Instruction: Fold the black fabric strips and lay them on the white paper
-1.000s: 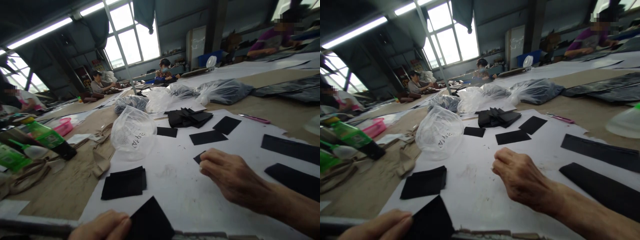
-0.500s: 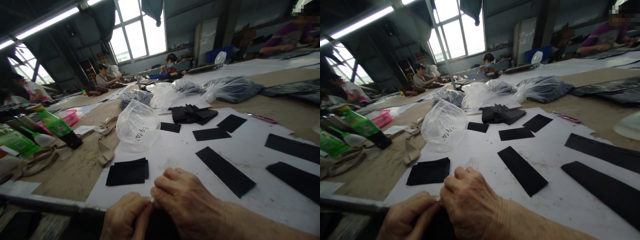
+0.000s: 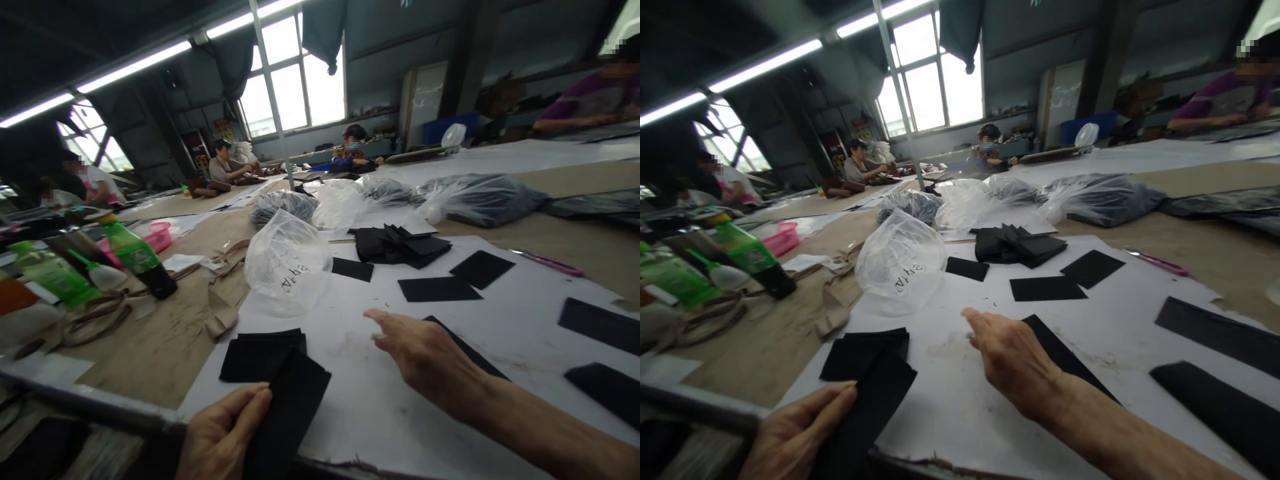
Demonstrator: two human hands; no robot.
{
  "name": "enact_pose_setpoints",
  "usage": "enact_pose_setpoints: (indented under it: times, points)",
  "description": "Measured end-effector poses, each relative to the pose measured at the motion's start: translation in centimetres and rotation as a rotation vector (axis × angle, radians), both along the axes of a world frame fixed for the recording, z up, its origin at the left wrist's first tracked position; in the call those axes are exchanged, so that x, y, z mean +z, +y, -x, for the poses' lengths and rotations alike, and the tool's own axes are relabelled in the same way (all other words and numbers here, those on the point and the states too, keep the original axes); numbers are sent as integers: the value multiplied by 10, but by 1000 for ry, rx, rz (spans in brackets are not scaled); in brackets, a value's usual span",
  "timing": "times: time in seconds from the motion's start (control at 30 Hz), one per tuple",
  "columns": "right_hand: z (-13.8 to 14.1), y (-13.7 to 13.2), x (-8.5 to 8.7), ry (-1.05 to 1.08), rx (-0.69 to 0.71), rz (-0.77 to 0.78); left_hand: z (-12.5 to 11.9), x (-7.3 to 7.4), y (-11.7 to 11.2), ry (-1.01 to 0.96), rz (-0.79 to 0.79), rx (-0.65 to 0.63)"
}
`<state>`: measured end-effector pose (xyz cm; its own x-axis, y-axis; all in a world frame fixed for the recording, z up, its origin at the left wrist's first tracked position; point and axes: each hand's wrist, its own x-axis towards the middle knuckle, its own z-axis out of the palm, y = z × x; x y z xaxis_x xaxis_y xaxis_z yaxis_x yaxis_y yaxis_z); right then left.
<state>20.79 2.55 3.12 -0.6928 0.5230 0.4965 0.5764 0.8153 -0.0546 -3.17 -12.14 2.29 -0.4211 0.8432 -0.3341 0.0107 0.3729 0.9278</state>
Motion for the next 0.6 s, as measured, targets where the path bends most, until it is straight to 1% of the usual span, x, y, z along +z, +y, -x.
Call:
enact_pose_setpoints:
  times: [0.1,0.17,0.27,0.33,0.4,0.47,0.5,0.53,0.6]
  points:
    - [23,21,-6,5,-12,16,-1,0,7,78,-101,106]
    - [31,35,-13,1,36,9,4,0,8,149,-122,116]
    - [31,49,-25,-45,119,9,13,2,5,206,-83,105]
    - [26,52,-28,-109,101,94,17,4,3,221,-84,121]
    - [19,52,-25,-145,31,284,18,6,2,216,-93,132]
    - [15,51,-18,-88,-23,442,17,7,1,208,-99,127]
    - [14,50,-13,-24,-38,461,15,8,0,202,-104,123]
    - [14,49,-9,51,-42,434,13,8,0,199,-108,115]
    - [14,42,-1,222,-18,285,9,8,0,213,-130,100]
